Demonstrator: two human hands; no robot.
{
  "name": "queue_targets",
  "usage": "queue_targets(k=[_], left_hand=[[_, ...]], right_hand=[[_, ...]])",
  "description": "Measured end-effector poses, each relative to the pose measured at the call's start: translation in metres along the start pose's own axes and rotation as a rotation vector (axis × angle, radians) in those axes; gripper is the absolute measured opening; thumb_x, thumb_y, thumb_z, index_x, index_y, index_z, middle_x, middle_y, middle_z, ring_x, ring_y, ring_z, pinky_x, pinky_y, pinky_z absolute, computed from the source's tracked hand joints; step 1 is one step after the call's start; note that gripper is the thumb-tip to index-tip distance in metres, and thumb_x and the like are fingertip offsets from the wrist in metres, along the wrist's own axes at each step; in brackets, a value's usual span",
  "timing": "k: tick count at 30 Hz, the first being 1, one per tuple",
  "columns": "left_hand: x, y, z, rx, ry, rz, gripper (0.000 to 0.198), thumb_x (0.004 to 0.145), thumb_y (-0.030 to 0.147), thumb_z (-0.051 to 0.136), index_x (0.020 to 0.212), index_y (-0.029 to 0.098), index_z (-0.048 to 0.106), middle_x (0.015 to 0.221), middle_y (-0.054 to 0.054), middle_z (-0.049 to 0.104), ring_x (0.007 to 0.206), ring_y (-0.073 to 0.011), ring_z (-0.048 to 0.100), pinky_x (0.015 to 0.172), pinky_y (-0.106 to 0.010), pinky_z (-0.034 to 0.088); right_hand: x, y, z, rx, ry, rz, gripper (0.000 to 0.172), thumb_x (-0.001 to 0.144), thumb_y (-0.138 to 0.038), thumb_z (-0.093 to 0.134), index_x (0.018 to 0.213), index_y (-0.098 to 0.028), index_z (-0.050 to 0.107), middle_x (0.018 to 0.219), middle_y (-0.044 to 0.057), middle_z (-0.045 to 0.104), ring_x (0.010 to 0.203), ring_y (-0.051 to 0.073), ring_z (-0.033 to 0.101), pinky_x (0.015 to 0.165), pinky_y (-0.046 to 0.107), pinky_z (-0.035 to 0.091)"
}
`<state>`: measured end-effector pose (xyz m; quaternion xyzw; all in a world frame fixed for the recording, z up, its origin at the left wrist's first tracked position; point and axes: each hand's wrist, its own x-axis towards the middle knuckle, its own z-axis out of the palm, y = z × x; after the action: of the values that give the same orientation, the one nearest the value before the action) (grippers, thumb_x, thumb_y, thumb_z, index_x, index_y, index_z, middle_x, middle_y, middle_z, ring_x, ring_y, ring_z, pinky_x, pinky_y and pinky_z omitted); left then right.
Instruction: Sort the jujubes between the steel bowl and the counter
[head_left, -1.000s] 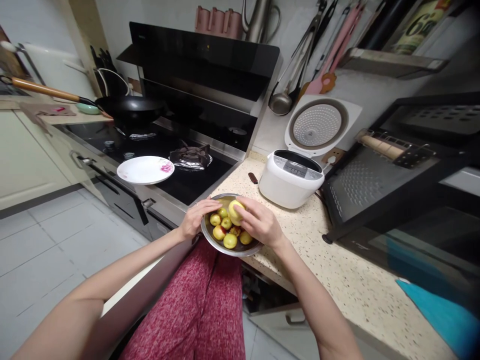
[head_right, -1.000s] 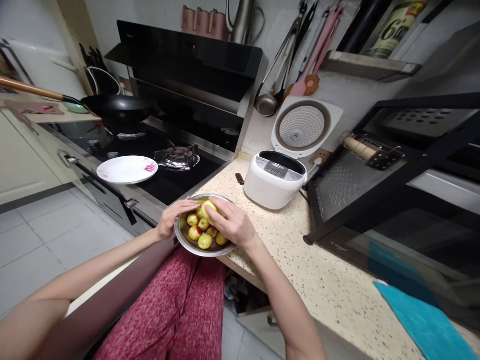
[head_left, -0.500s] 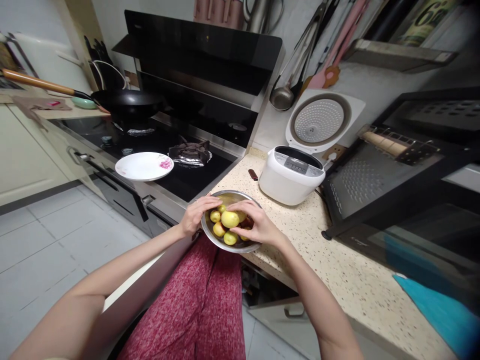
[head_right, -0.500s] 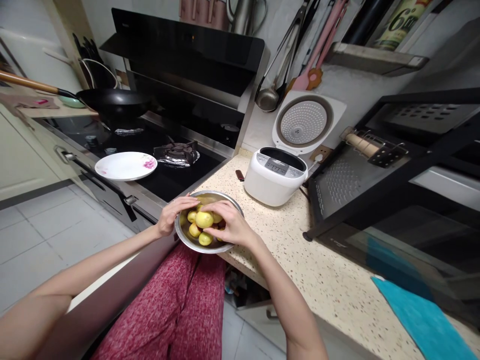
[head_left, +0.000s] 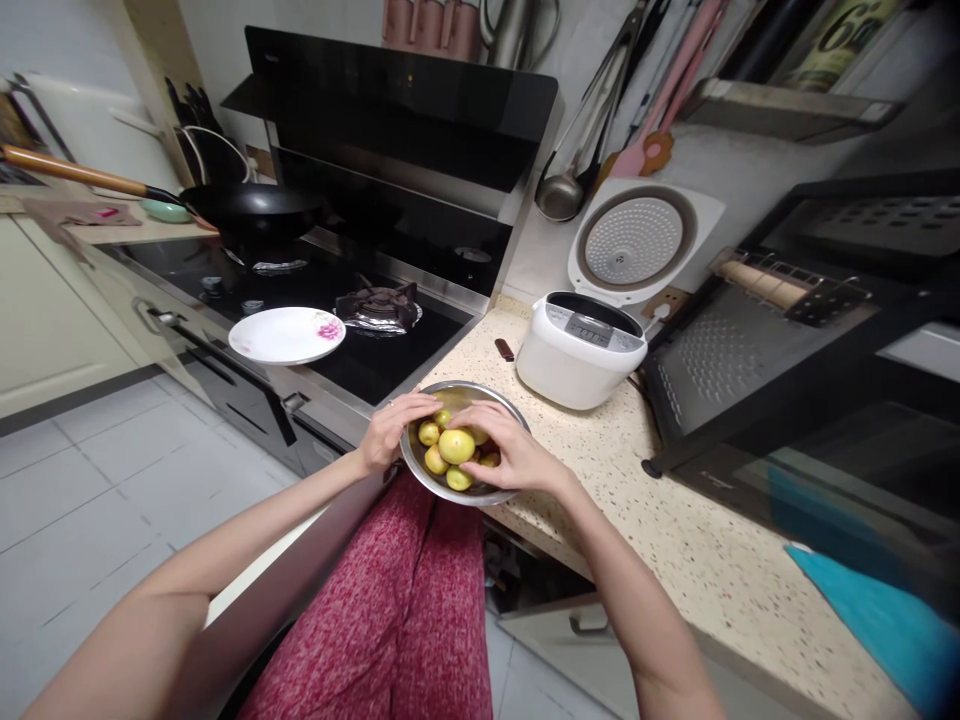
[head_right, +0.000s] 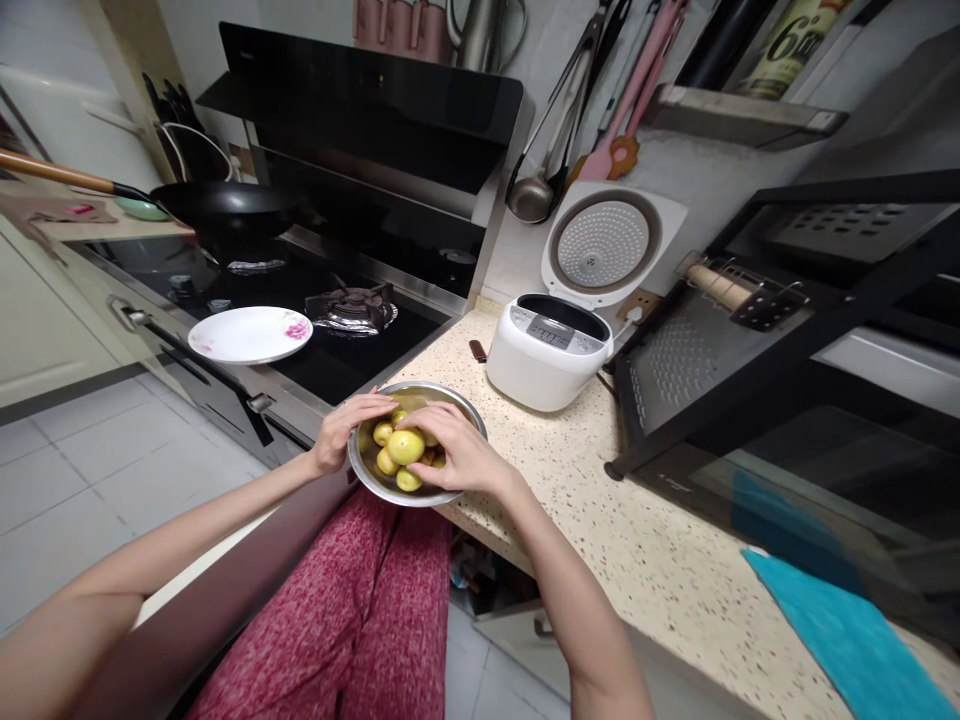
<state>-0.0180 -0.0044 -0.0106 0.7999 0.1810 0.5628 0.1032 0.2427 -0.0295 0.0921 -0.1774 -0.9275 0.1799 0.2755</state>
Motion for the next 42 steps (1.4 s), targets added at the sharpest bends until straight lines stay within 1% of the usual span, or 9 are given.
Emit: queue_targets(k=[8,12,15,20,24,28,36,39,42], left_hand=[[0.0003,0.0003,-0.0004,-0.001,0.002,-0.002,0.067,0.111,0.054,0.019,0.137,0.015,0.068,0.13,-0.016,0.074,0.129,-0.0285,0.067,0.119,-0.054,0.047],[0.001,0.0011,-0.0009,0.001,-0.003,0.007,0.068,0.111,0.055,0.019,0.137,0.016,0.068,0.131,-0.016,0.074,0.129,-0.0283,0.067,0.118,-0.054,0.047],[0.0014,0.0013,-0.001,0.005,0.0,0.013,0.068,0.111,0.054,0.019,0.137,0.015,0.068,0.13,-0.016,0.074,0.128,-0.0285,0.067,0.118,-0.054,0.047],[0.002,0.0022,-0.0013,0.02,0.0,0.016,0.067,0.111,0.053,0.018,0.137,0.015,0.068,0.13,-0.016,0.074,0.128,-0.0284,0.068,0.118,-0.055,0.047],[0.0016,0.0025,-0.0017,0.024,-0.006,0.011,0.068,0.111,0.054,0.018,0.138,0.015,0.068,0.131,-0.016,0.074,0.129,-0.0284,0.067,0.118,-0.056,0.048],[0.0008,0.0019,-0.0017,0.021,-0.005,0.011,0.069,0.111,0.054,0.017,0.138,0.015,0.067,0.132,-0.016,0.073,0.13,-0.0283,0.067,0.119,-0.055,0.047],[0.003,0.0029,-0.0017,0.01,0.009,0.016,0.065,0.111,0.051,0.02,0.137,0.016,0.068,0.13,-0.015,0.074,0.128,-0.0278,0.068,0.116,-0.053,0.049],[0.0032,0.0025,-0.0015,0.007,0.012,0.021,0.066,0.111,0.052,0.019,0.136,0.016,0.069,0.13,-0.015,0.075,0.127,-0.0278,0.068,0.116,-0.052,0.049],[0.0026,0.0019,-0.0015,0.006,0.015,0.028,0.067,0.111,0.053,0.019,0.136,0.015,0.069,0.129,-0.015,0.075,0.127,-0.0277,0.068,0.117,-0.051,0.049]], right_hand=[[0.0011,-0.0026,-0.002,-0.007,-0.03,-0.015,0.048,0.092,-0.036,0.075,0.137,-0.025,0.06,0.137,0.01,0.07,0.13,0.028,0.064,0.119,0.054,0.041],[-0.0001,-0.0007,-0.0001,0.022,0.0,-0.03,0.044,0.092,-0.036,0.076,0.132,-0.025,0.063,0.131,0.009,0.073,0.126,0.027,0.066,0.117,0.053,0.044],[-0.0016,0.0019,0.0015,0.036,0.018,-0.022,0.044,0.091,-0.038,0.078,0.131,-0.024,0.063,0.127,0.008,0.074,0.123,0.026,0.067,0.118,0.054,0.043],[-0.0021,0.0009,0.0003,-0.012,0.01,0.042,0.043,0.092,-0.041,0.076,0.131,-0.025,0.062,0.131,0.009,0.072,0.128,0.029,0.064,0.12,0.057,0.039],[-0.0017,-0.002,-0.0009,-0.06,0.006,0.057,0.047,0.093,-0.042,0.075,0.135,-0.024,0.062,0.137,0.012,0.069,0.133,0.031,0.06,0.117,0.056,0.042],[-0.0014,-0.0022,-0.001,-0.048,-0.009,0.023,0.054,0.093,-0.042,0.074,0.141,-0.025,0.059,0.142,0.012,0.067,0.135,0.03,0.059,0.118,0.054,0.041],[-0.0012,-0.0002,-0.0006,-0.023,-0.03,0.003,0.058,0.092,-0.046,0.076,0.144,-0.027,0.059,0.144,0.011,0.066,0.137,0.03,0.059,0.118,0.054,0.041],[-0.0018,0.0018,-0.0005,-0.009,0.032,-0.003,0.059,0.091,-0.049,0.078,0.143,-0.027,0.06,0.141,0.01,0.068,0.134,0.03,0.06,0.118,0.054,0.042],[-0.0028,0.0054,-0.0026,-0.04,0.164,0.03,0.049,0.095,-0.049,0.072,0.137,-0.026,0.064,0.134,0.01,0.071,0.128,0.03,0.063,0.115,0.054,0.045]])
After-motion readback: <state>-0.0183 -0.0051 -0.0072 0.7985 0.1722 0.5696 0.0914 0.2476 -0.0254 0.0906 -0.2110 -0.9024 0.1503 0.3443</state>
